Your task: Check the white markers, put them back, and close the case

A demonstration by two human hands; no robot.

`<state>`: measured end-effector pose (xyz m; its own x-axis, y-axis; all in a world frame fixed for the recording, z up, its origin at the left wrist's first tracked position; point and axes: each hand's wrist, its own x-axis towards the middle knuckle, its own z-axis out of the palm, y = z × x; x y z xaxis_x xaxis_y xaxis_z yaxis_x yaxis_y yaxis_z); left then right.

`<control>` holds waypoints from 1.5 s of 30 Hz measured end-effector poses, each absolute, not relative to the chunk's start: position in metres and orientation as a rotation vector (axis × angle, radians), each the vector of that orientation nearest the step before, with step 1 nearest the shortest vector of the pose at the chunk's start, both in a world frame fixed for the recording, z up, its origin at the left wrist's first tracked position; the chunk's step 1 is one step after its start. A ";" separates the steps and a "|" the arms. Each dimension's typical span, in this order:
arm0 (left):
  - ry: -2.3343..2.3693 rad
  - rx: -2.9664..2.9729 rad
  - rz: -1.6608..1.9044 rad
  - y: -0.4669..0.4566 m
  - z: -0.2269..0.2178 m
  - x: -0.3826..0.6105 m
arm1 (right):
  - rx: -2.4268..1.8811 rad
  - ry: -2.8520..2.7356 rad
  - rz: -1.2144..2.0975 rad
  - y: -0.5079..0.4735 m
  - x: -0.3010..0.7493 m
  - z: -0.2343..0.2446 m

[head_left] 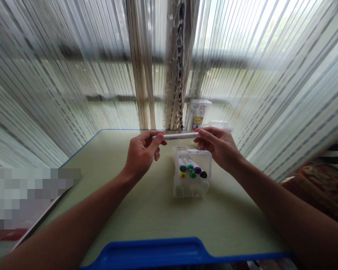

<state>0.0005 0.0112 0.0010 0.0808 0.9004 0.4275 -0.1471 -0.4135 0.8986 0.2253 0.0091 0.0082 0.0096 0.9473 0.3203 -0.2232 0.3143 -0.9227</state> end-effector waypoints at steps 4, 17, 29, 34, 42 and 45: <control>0.758 1.401 1.490 0.012 0.001 0.000 | -0.778 -1.158 1.136 0.009 0.226 0.010; 0.772 1.382 1.489 0.012 0.002 0.000 | -0.779 -1.128 1.138 0.011 0.228 0.011; 0.882 1.558 1.387 0.009 0.002 0.000 | -0.791 -1.243 1.038 0.012 0.228 0.002; 0.862 1.559 1.369 0.009 0.000 -0.001 | -0.830 -1.249 1.050 0.011 0.229 0.000; 0.816 1.427 1.437 0.011 0.003 0.001 | -0.819 -1.243 1.072 0.009 0.226 0.006; 0.788 1.384 1.441 0.013 0.002 0.001 | -0.822 -1.247 1.064 0.010 0.227 0.006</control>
<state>0.0011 0.0126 0.0019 0.0963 0.9277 0.3607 -0.1970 -0.3374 0.9205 0.2268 0.0099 0.0063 -0.0067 0.9443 0.3291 -0.1766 0.3228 -0.9298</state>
